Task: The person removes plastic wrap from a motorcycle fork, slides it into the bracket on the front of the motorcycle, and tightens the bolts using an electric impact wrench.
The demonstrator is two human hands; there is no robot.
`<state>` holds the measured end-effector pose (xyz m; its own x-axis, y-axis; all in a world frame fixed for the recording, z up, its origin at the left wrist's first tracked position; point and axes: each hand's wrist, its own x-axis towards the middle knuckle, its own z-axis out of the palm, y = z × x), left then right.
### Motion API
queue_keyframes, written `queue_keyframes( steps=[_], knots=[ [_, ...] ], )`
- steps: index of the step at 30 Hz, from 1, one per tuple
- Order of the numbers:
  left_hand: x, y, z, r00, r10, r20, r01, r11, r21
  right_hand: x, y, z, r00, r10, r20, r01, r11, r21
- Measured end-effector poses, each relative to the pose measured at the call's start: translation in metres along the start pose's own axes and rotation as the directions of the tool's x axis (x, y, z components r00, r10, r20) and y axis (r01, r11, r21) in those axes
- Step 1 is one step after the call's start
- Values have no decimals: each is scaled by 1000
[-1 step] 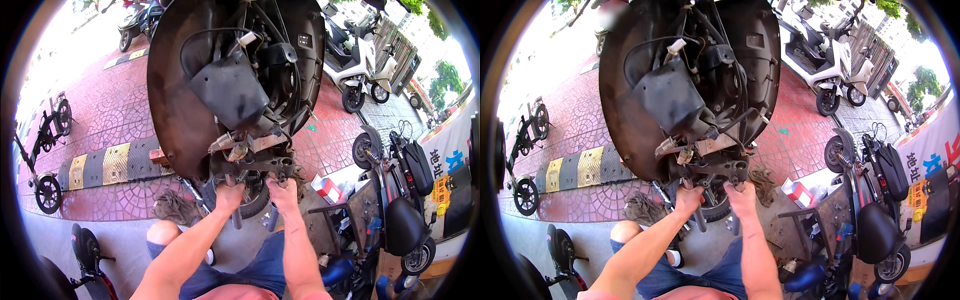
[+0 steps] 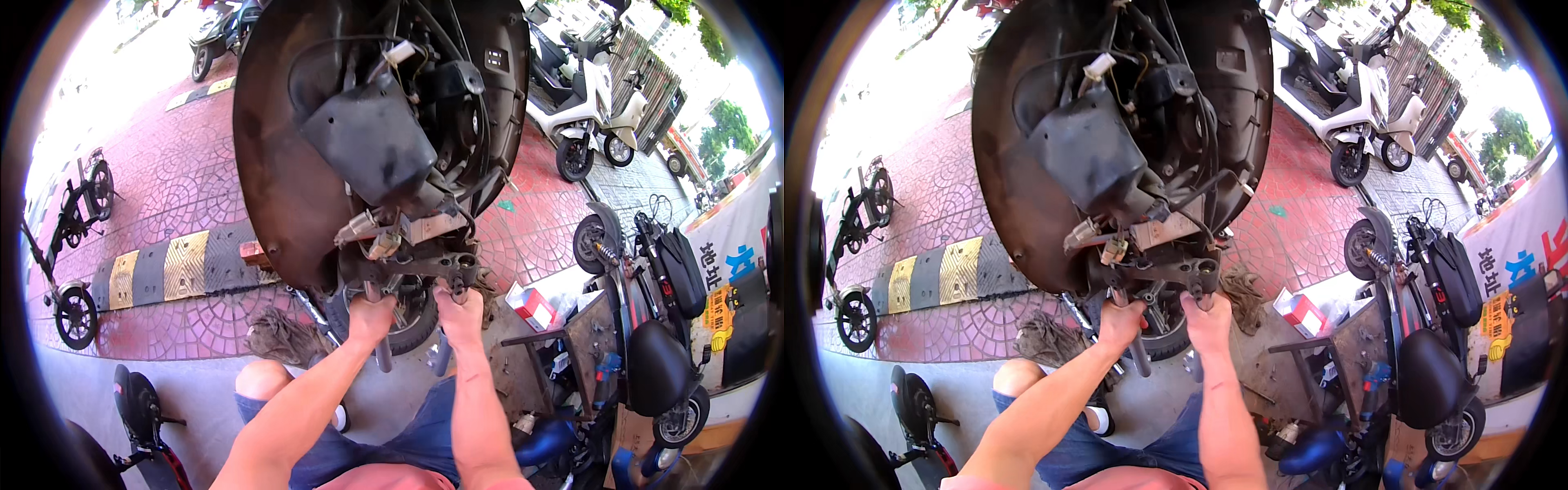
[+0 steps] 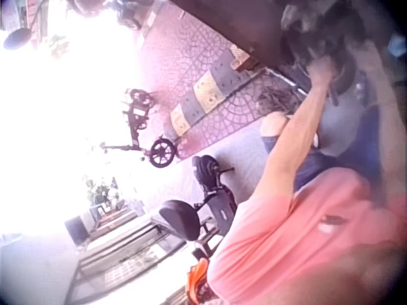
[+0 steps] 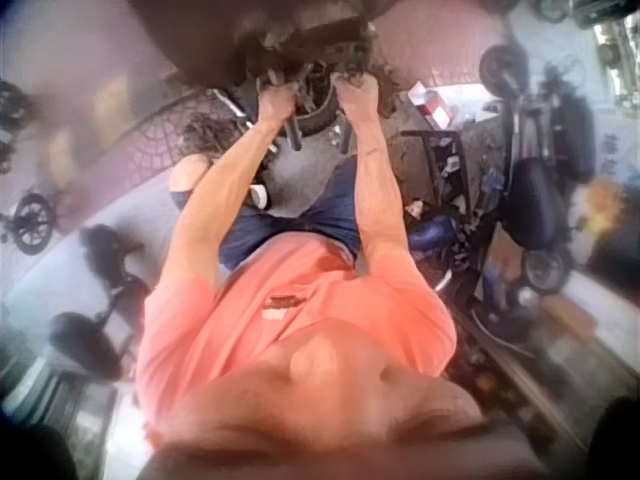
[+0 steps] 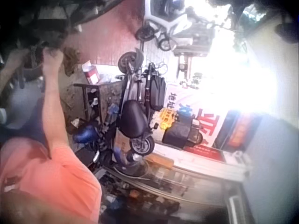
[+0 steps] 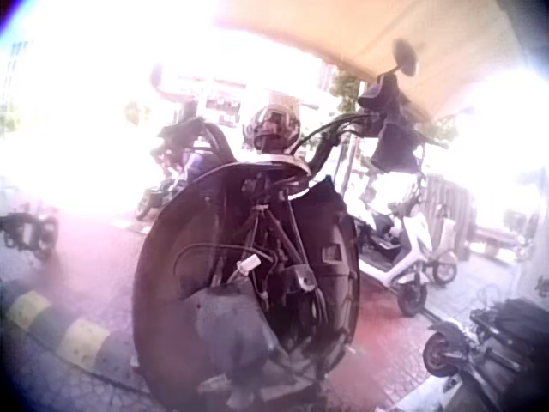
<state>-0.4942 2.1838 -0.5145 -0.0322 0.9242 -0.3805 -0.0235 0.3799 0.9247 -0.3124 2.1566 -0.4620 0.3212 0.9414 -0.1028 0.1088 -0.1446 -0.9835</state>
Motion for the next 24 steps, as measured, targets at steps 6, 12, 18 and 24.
queue_keyframes(
  steps=[6, 12, 18, 24],
  knots=[
    [-1, 7, -4, 999, -36, -5, 36, 999, -24, -15, -19, 35, 921, -165, -352, 84, 969, -234],
    [-2, 23, -2, 999, -42, 26, 41, 997, 72, 16, -35, -30, 765, 281, 580, -423, 897, 124],
    [6, 5, -4, 998, -57, 34, 55, 997, 55, 9, -33, -24, 787, 225, 574, -407, 889, 210],
    [4, 5, -4, 995, -71, 75, 73, 997, -18, -36, -20, 27, 934, -206, -291, 117, 948, -296]
  ],
)
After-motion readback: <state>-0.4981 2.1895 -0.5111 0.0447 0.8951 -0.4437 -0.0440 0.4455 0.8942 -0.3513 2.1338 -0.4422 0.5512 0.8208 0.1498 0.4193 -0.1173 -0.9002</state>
